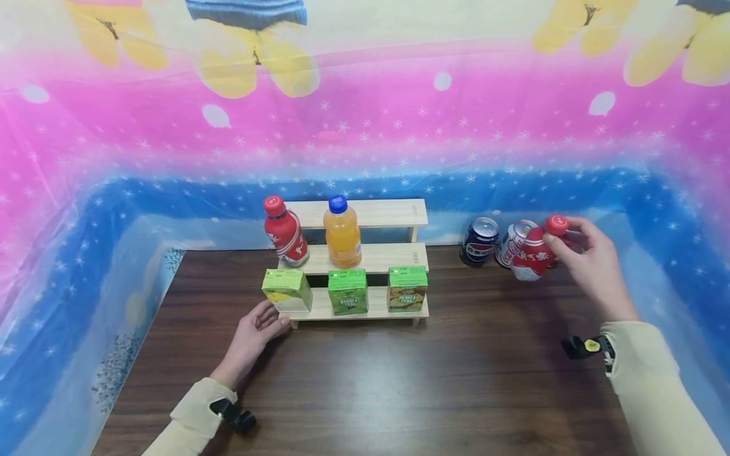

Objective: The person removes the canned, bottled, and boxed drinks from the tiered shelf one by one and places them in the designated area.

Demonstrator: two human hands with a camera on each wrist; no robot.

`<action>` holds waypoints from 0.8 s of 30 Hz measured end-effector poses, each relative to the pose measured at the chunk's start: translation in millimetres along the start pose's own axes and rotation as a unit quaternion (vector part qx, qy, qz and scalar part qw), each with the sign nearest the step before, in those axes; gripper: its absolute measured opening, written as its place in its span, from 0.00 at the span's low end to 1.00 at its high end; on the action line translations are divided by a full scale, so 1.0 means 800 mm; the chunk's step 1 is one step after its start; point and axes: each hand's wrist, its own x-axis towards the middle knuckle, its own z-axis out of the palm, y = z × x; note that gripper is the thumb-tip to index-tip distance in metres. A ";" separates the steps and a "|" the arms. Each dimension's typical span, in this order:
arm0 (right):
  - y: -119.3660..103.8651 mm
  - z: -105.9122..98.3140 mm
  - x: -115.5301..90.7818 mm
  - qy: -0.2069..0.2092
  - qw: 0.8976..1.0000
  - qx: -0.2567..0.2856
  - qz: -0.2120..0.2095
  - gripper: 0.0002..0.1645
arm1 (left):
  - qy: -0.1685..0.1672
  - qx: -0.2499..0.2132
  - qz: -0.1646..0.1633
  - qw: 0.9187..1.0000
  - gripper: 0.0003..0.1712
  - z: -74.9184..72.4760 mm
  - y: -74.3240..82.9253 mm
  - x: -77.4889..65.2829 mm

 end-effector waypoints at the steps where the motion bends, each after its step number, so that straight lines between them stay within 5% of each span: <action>1: 0.004 -0.003 -0.001 0.002 1.000 0.001 0.002 0.24 | 0.000 -0.001 0.000 1.000 0.35 0.000 0.000 0.000; 24: 0.105 -0.035 -0.005 0.032 0.995 -0.034 0.092 0.21 | -0.001 -0.013 0.006 1.000 0.34 0.001 0.000 0.001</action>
